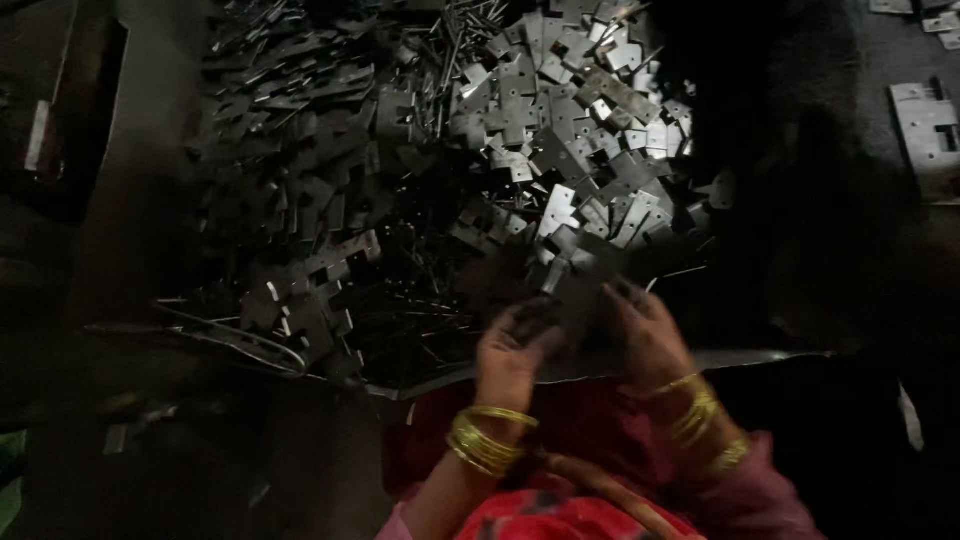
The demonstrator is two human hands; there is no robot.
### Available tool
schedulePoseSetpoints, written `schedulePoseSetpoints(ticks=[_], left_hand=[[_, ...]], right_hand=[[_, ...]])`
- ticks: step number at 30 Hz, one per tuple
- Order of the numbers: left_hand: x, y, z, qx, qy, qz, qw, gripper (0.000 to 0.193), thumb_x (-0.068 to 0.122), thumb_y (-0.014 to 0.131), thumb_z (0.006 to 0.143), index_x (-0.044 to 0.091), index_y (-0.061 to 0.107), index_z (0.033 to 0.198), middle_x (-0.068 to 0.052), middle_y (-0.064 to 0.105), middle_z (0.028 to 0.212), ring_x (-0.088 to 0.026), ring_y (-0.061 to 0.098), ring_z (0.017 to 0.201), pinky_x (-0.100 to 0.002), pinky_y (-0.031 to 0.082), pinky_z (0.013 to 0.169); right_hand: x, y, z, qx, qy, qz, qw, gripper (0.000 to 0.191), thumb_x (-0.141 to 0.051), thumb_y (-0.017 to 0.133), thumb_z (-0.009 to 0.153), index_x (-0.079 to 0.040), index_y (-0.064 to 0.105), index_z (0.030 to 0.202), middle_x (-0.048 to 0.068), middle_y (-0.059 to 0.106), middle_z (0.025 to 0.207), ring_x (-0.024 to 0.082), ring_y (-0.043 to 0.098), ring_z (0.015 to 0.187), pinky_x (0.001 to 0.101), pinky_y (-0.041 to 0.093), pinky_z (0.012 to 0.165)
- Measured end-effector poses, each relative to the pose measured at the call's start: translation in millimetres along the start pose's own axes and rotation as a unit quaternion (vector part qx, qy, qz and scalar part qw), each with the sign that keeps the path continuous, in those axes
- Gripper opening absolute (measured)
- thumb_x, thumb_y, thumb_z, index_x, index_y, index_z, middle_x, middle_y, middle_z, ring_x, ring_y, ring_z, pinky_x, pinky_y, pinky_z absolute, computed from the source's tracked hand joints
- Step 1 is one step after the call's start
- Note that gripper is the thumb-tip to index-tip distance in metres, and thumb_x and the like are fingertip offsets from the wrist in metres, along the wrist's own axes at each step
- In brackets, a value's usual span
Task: The person sorts small metal parts by hand from a large mixed pile on a table. They pick up individual pieces, separate them, and place them into different areas of the pile, continuing the sorting process throughout the clip.
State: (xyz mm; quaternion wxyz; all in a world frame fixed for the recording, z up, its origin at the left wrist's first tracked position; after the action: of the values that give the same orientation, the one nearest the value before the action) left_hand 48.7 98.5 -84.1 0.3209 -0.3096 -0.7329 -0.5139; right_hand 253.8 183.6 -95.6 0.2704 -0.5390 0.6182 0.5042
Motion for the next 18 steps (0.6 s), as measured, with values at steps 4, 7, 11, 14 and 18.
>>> schedulePoseSetpoints(ticks=[4, 7, 11, 14, 18], left_hand=[[-6.6, -12.3, -10.1, 0.023, -0.058, -0.102, 0.993, 0.054, -0.003, 0.071, 0.085, 0.007, 0.054, 0.134, -0.011, 0.066, 0.126, -0.024, 0.069, 0.11, -0.039, 0.058, 0.098], [23.3, -59.0, -7.1, 0.117, -0.015, -0.254, 0.96, 0.042, 0.01, 0.069, 0.086, 0.0, 0.063, 0.126, -0.016, 0.071, 0.122, -0.03, 0.071, 0.106, -0.042, 0.06, 0.093], [83.2, -107.7, -32.4, 0.166, 0.097, 0.104, 0.976, 0.031, 0.006, 0.072, 0.092, 0.001, 0.068, 0.122, -0.01, 0.075, 0.115, -0.021, 0.071, 0.104, -0.034, 0.057, 0.093], [111.0, -124.6, -44.5, 0.189, 0.136, 0.087, 0.969, 0.027, 0.006, 0.071, 0.092, 0.002, 0.07, 0.119, -0.009, 0.076, 0.111, -0.019, 0.073, 0.103, -0.031, 0.058, 0.094], [122.9, -127.3, -35.9, 0.223, 0.152, 0.111, 0.957, 0.023, 0.006, 0.074, 0.091, 0.001, 0.072, 0.113, -0.009, 0.076, 0.111, -0.018, 0.072, 0.102, -0.03, 0.06, 0.093]], right_hand=[[-12.5, 72.2, 7.0, -0.076, 0.008, 0.166, 0.983, 0.031, -0.016, 0.062, 0.103, 0.003, 0.064, 0.126, 0.017, 0.073, 0.111, 0.026, 0.074, 0.096, 0.0393, 0.062, 0.083], [-49.4, 113.3, 57.5, -0.033, -0.021, -0.094, 0.995, 0.027, -0.025, 0.065, 0.102, -0.007, 0.072, 0.122, 0.009, 0.072, 0.094, 0.02, 0.067, 0.074, 0.0367, 0.052, 0.06], [-58.4, 184.3, 123.7, -0.094, -0.298, -0.687, 0.656, 0.011, -0.019, 0.069, 0.094, -0.014, 0.074, 0.102, 0.012, 0.063, 0.1, 0.028, 0.065, 0.09, 0.043, 0.055, 0.067], [-34.0, 201.7, 157.3, -0.192, -0.306, -0.774, 0.52, 0.012, -0.012, 0.065, 0.09, -0.016, 0.069, 0.1, 0.011, 0.061, 0.11, 0.026, 0.064, 0.097, 0.0425, 0.056, 0.066], [-15.2, 204.4, 185.0, -0.28, -0.411, -0.791, 0.357, 0.018, -0.016, 0.067, 0.09, -0.015, 0.066, 0.108, 0.014, 0.059, 0.119, 0.024, 0.065, 0.095, 0.0361, 0.058, 0.061]])
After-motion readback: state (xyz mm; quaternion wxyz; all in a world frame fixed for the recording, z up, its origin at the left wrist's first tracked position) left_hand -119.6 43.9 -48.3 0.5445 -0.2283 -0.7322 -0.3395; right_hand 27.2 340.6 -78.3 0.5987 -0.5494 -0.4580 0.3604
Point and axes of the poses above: each hand's wrist, its own z-axis towards the middle knuckle, its own y-axis out of the palm, x = y × z, the point moved 4 cm from there along z, towards the middle knuckle
